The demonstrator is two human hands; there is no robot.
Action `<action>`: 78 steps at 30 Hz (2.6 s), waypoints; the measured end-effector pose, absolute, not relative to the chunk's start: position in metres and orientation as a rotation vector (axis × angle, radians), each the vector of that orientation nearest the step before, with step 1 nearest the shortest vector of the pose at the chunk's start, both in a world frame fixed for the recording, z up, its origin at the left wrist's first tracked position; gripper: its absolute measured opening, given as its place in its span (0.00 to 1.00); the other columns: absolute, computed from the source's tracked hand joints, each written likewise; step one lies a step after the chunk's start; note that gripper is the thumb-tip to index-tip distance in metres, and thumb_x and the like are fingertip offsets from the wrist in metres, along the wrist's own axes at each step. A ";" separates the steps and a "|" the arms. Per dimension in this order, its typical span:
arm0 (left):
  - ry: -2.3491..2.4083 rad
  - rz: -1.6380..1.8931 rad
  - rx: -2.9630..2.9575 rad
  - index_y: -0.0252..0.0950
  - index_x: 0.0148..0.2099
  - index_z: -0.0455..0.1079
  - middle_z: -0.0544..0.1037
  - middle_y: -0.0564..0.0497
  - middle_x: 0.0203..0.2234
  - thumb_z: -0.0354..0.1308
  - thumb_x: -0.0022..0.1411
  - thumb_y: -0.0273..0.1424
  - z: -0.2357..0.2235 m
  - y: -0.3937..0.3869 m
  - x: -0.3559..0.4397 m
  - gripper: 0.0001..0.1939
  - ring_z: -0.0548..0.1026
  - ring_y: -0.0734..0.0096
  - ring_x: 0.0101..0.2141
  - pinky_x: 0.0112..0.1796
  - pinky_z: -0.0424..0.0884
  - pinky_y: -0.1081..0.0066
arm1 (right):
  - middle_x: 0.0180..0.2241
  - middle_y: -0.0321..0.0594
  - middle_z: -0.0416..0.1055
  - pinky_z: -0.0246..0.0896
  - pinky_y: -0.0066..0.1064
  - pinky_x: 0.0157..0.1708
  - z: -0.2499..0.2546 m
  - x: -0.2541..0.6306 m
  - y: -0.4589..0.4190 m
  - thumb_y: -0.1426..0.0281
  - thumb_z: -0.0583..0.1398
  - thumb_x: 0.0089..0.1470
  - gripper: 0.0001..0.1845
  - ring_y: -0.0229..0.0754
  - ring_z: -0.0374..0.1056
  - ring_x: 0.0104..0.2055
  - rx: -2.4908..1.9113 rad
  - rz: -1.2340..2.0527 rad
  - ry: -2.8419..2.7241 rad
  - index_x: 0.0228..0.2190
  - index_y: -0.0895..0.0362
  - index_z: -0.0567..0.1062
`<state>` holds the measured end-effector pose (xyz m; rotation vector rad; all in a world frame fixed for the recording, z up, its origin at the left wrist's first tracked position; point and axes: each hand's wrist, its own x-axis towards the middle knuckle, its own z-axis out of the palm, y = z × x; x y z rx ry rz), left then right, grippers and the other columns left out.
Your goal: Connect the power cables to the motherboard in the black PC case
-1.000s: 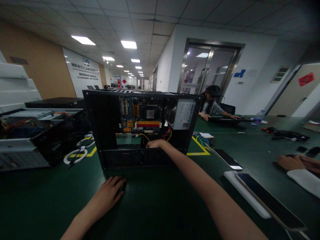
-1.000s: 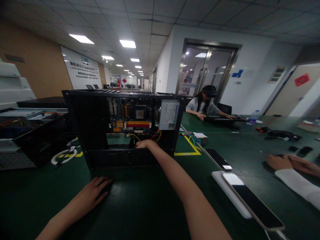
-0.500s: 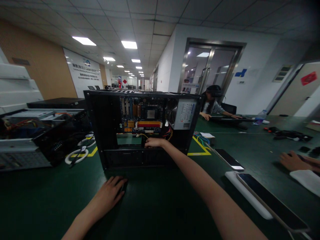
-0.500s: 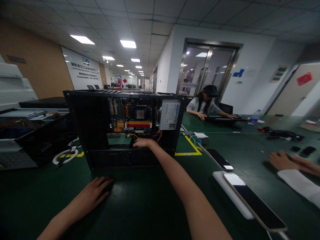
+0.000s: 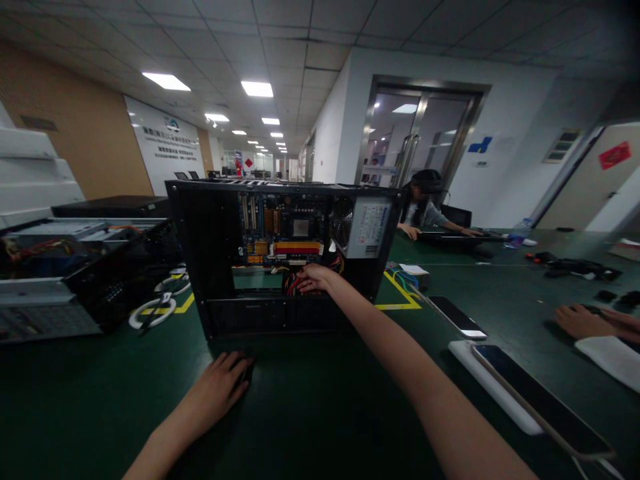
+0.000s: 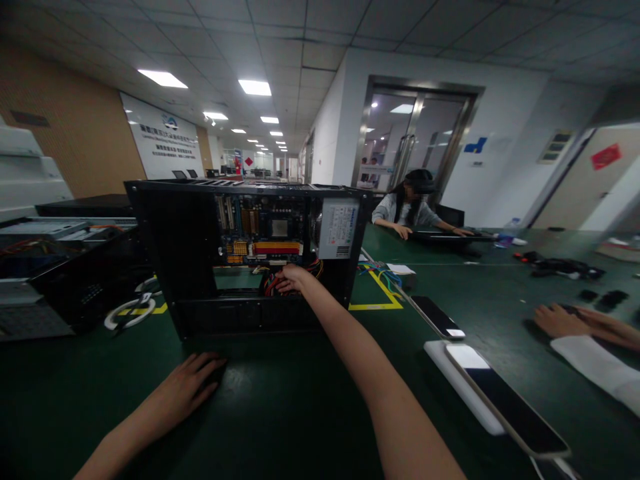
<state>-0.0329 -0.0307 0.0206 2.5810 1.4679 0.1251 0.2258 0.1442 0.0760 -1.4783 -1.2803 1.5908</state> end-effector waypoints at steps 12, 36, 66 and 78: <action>1.481 0.073 2.571 0.39 0.53 0.60 0.64 0.46 0.49 0.43 0.58 0.38 0.015 -0.028 -0.036 0.21 0.63 0.59 0.48 0.48 0.59 0.58 | 0.28 0.40 0.64 0.64 0.34 0.34 0.080 0.231 0.148 0.79 0.46 0.54 0.08 0.34 0.67 0.31 -1.295 1.788 -0.822 0.24 0.60 0.58; 1.489 0.070 2.571 0.40 0.53 0.60 0.64 0.47 0.49 0.43 0.58 0.38 0.019 -0.030 -0.033 0.21 0.63 0.58 0.49 0.48 0.59 0.58 | 0.30 0.43 0.64 0.68 0.29 0.29 0.081 0.230 0.152 0.82 0.46 0.53 0.07 0.34 0.67 0.30 -1.338 1.722 -0.728 0.28 0.62 0.60; 1.508 0.065 2.557 0.41 0.53 0.59 0.63 0.48 0.50 0.42 0.58 0.39 0.009 -0.025 -0.038 0.21 0.62 0.58 0.49 0.49 0.57 0.57 | 0.21 0.34 0.65 0.61 0.26 0.22 0.078 0.234 0.151 0.68 0.50 0.53 0.06 0.33 0.63 0.20 -1.466 1.596 -1.001 0.27 0.58 0.61; 1.479 0.102 2.579 0.40 0.52 0.60 0.65 0.47 0.48 0.43 0.58 0.38 0.016 -0.028 -0.035 0.21 0.63 0.58 0.48 0.47 0.60 0.57 | 0.16 0.33 0.64 0.57 0.23 0.19 0.081 0.233 0.149 0.67 0.51 0.52 0.08 0.30 0.57 0.15 -1.538 1.564 -1.094 0.25 0.58 0.61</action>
